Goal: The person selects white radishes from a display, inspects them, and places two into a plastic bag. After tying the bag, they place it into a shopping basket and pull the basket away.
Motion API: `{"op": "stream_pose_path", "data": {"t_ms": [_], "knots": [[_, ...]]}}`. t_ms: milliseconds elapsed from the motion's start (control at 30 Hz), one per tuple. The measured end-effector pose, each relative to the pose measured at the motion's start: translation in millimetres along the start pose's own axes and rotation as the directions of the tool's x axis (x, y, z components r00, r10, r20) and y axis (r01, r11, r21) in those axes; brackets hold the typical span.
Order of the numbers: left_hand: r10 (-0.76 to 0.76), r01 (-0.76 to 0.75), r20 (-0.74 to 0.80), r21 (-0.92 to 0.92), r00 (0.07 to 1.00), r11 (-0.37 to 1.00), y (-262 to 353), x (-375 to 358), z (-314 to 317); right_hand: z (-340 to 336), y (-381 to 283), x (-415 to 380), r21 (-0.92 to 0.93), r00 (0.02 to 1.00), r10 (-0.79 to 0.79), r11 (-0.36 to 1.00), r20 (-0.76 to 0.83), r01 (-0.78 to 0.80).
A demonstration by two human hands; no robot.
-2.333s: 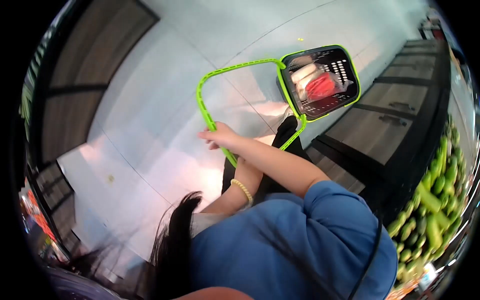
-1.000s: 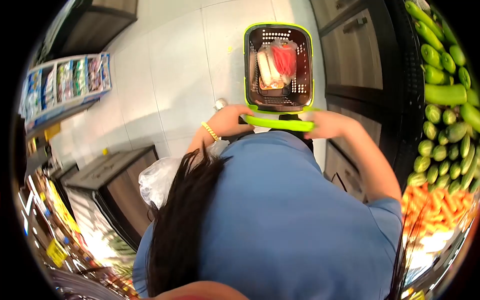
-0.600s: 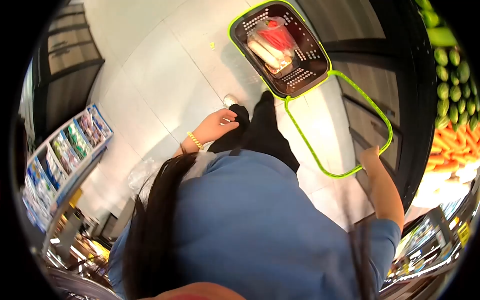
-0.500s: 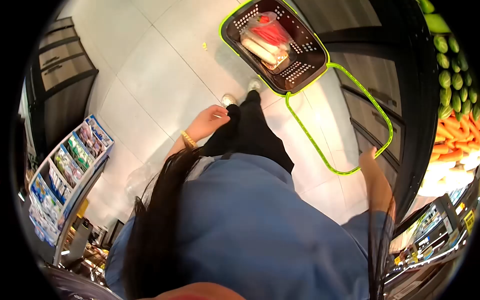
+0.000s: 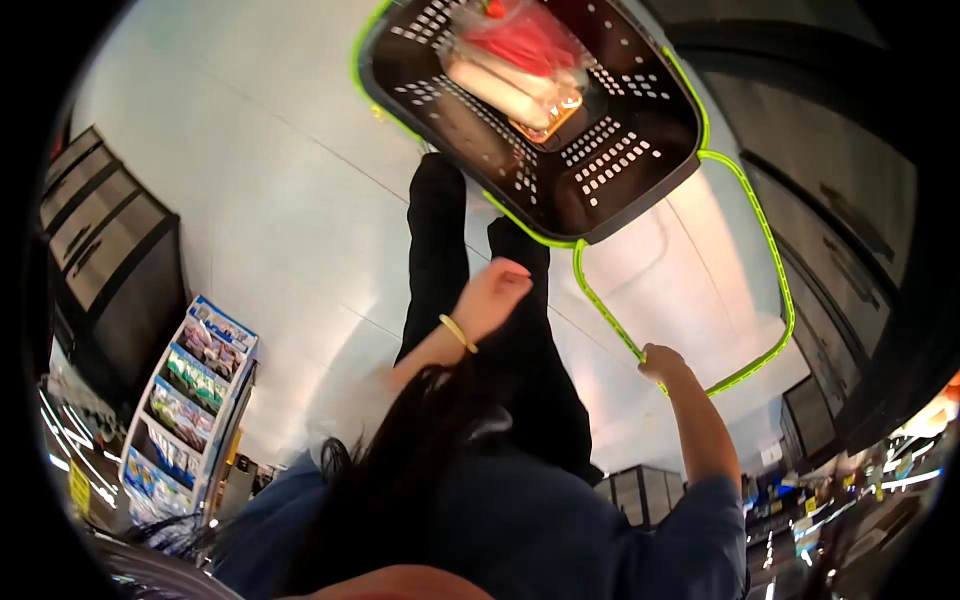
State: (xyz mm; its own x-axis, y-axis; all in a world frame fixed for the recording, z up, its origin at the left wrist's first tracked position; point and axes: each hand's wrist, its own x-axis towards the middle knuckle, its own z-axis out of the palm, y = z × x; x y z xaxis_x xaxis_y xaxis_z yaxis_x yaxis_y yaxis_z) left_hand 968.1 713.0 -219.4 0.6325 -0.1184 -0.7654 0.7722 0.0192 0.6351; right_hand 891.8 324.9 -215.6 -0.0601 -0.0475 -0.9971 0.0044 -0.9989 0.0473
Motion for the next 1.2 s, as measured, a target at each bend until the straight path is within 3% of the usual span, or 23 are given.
{"op": "stream_pose_path", "data": {"t_ms": [33, 100, 133, 167, 200, 233, 267, 300, 333, 367, 400, 467, 533, 567, 667, 700, 800, 833, 867, 1067, 1167, 1200], "knots": [[-0.028, 0.028, 0.019, -0.017, 0.999, 0.999, -9, 8, 11, -12, -12, 0, -0.005, 1.0, 0.009, 1.0, -0.009, -0.009], [-0.111, 0.119, 0.092, -0.098, 0.99, 0.988, -40, 27, 40, -60, -49, -5, 0.053, 0.983, -0.136, 0.988, -0.121, 0.143], [-0.165, 0.187, 0.144, -0.161, 0.976, 0.969, -58, 35, 53, -93, -76, -10, 0.125, 0.948, -0.186, 0.967, -0.258, 0.224], [-0.151, 0.167, 0.167, -0.085, 0.974, 0.982, -68, 41, 57, -116, -94, -7, 0.459, 0.842, -0.187, 0.769, -0.505, 0.446], [-0.115, 0.131, 0.116, -0.135, 0.987, 0.982, -103, 46, 67, -138, -109, 11, 0.61, 0.743, -0.18, 0.464, -0.644, 0.642], [-0.079, 0.09, 0.065, -0.181, 0.995, 0.979, -136, 53, 76, -170, -124, 25, 0.723, 0.781, -0.172, 0.3, -0.601, 0.622], [-0.065, 0.067, 0.018, -0.11, 0.998, 0.992, -67, 63, 65, -199, -144, 52, 0.726, 0.737, -0.173, 0.133, -0.653, 0.675], [-0.178, 0.179, 0.019, -0.163, 0.984, 0.97, -58, 70, 59, -228, -163, 89, 0.792, 0.786, -0.156, 0.028, -0.599, 0.61], [-0.216, 0.199, -0.035, -0.266, 0.976, 0.943, -70, 84, 55, -269, -197, 167, 0.808, 0.813, -0.034, 0.099, -0.581, 0.581], [-0.235, 0.226, -0.005, -0.261, 0.972, 0.939, -72, 88, 50, -280, -206, 209, 0.891, 0.895, 0.064, 0.156, -0.441, 0.427], [-0.255, 0.253, 0.027, -0.254, 0.967, 0.934, -72, 91, 43, -298, -222, 230, 0.939, 0.94, 0.073, 0.112, -0.334, 0.325], [-0.278, 0.284, 0.061, -0.151, 0.959, 0.947, -64, 93, 33, -309, -232, 280, 0.961, 0.947, 0.191, 0.149, -0.259, 0.233], [-0.284, 0.286, 0.072, -0.023, 0.956, 0.958, -58, 97, 30, -300, -225, 344, 0.958, 0.941, 0.292, 0.275, -0.169, 0.087], [-0.308, 0.308, 0.061, -0.001, 0.95, 0.951, -61, 98, 30, -289, -234, 361, 0.979, 0.877, 0.435, 0.121, -0.203, 0.166], [-0.295, 0.279, 0.091, 0.15, 0.951, 0.948, -58, 98, 20, -296, -223, 395, 0.968, 0.862, 0.462, 0.22, -0.208, 0.116], [-0.393, 0.359, 0.155, 0.209, 0.906, 0.91, -41, 103, 12, -297, -220, 406, 0.958, 0.809, 0.526, 0.244, -0.262, 0.152], [-0.379, 0.375, 0.18, 0.061, 0.907, 0.925, -45, 101, 8, -286, -173, 483, 0.782, 0.758, 0.36, 0.545, -0.544, 0.303], [-0.407, 0.415, 0.206, 0.004, 0.89, 0.91, -42, 103, 8, -297, -191, 438, 0.892, 0.838, 0.354, 0.337, -0.416, 0.3], [-0.417, 0.427, 0.213, 0.001, 0.883, 0.904, -43, 102, 8, -301, -200, 413, 0.914, 0.859, 0.327, 0.24, -0.394, 0.327], [-0.48, 0.522, 0.295, -0.079, 0.826, 0.849, -39, 110, 6, -300, -214, 368, 0.94, 0.851, 0.411, 0.232, -0.328, 0.25], [-0.419, 0.468, 0.282, -0.136, 0.863, 0.873, -55, 106, 8, -288, -210, 345, 0.969, 0.816, 0.522, 0.122, -0.247, 0.215], [-0.399, 0.451, 0.275, -0.159, 0.875, 0.878, -56, 106, 8, -288, -209, 330, 0.973, 0.794, 0.564, 0.168, -0.228, 0.159]]}}
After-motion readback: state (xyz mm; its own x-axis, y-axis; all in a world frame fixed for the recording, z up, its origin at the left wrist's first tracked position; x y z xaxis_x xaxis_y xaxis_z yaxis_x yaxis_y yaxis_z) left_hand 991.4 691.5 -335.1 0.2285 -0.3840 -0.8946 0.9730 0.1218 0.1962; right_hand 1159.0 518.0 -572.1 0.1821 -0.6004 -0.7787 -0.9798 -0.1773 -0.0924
